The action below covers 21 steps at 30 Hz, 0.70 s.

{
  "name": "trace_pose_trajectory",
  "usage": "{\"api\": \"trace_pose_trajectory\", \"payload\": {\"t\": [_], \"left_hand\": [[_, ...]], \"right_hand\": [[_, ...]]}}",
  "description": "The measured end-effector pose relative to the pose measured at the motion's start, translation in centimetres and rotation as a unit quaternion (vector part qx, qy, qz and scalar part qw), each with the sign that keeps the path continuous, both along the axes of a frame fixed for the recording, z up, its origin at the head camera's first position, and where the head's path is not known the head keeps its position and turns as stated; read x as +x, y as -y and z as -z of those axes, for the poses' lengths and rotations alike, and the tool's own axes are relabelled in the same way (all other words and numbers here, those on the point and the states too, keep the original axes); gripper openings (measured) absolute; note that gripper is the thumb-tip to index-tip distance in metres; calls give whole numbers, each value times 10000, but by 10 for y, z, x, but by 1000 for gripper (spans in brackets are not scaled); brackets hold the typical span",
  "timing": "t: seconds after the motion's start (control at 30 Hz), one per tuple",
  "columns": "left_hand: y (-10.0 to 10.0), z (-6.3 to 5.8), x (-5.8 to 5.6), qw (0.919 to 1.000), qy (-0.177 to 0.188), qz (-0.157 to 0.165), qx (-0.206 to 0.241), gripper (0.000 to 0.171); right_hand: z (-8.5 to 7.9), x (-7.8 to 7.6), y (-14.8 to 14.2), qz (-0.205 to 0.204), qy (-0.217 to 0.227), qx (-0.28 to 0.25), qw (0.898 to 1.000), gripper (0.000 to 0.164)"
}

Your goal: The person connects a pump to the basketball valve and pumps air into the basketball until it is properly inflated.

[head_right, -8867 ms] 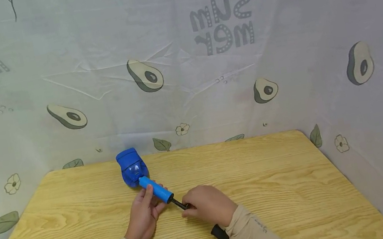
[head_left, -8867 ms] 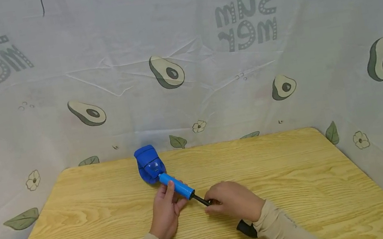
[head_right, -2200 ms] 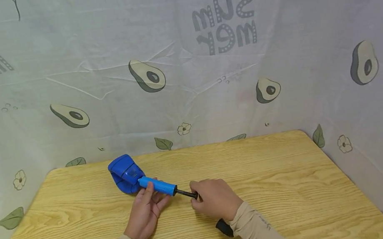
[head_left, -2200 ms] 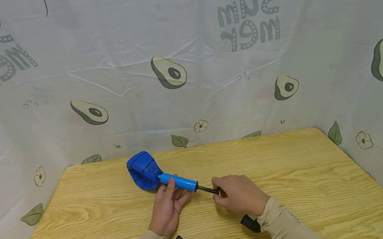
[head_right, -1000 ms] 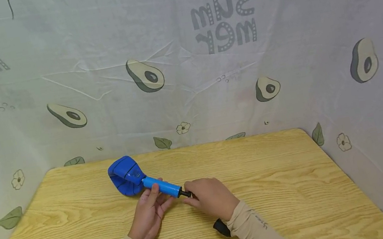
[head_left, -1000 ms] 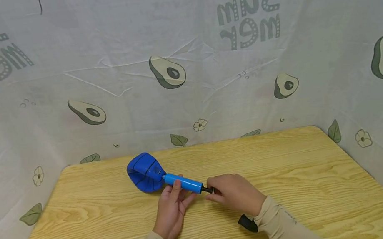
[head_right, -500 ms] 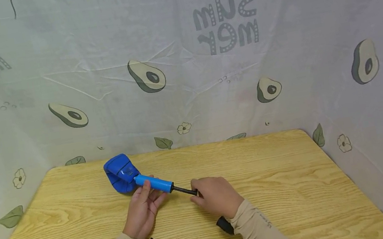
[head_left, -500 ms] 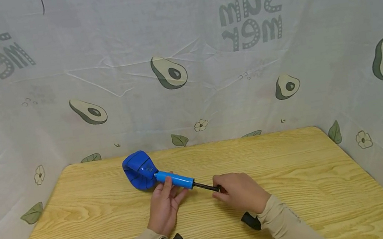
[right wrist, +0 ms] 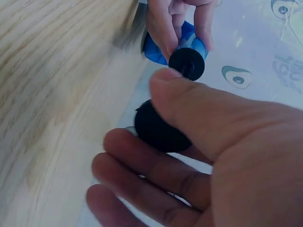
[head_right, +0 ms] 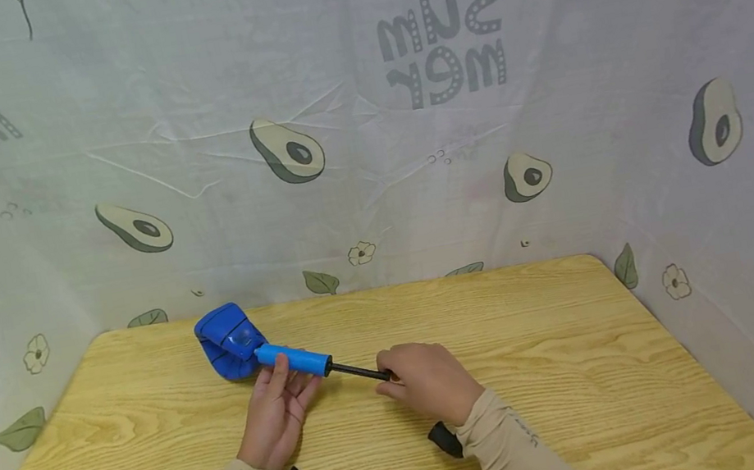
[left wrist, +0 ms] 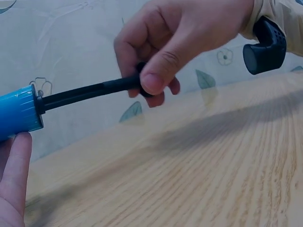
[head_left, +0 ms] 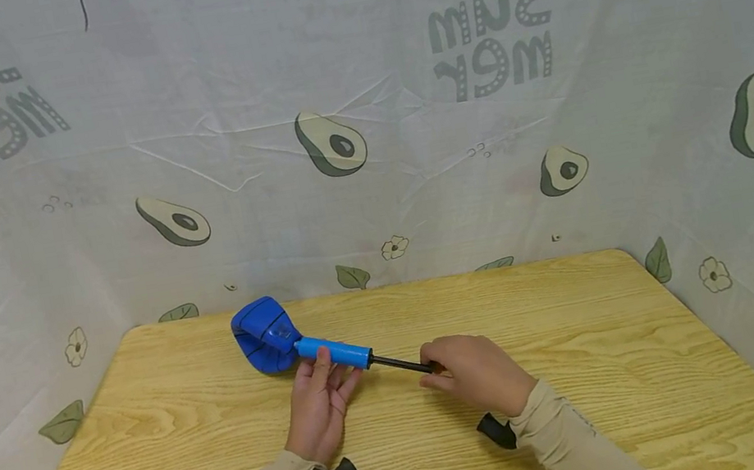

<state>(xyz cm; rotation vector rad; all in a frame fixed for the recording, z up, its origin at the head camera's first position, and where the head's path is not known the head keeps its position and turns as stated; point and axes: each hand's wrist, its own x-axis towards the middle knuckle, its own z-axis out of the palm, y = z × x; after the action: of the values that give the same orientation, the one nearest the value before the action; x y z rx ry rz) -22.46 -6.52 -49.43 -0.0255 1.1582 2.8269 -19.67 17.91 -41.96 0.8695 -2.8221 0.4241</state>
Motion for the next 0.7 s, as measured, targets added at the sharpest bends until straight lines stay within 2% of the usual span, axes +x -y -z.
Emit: {"api": "trace_pose_trajectory", "payload": {"t": [0.27,0.5,0.7], "left_hand": [[-10,1,6,9998,13,126,-179,26],[-20,3,16,9972,-167,590,-430,31],[-22,3,17,9974,-220,502,-477,28]], "right_hand": [[1,3,10,-382,-332,-170,9986,20],[5,4,14,-446,-410,-232,9979,26],[7,2,16,-316,-325,-284,9986,24]]}}
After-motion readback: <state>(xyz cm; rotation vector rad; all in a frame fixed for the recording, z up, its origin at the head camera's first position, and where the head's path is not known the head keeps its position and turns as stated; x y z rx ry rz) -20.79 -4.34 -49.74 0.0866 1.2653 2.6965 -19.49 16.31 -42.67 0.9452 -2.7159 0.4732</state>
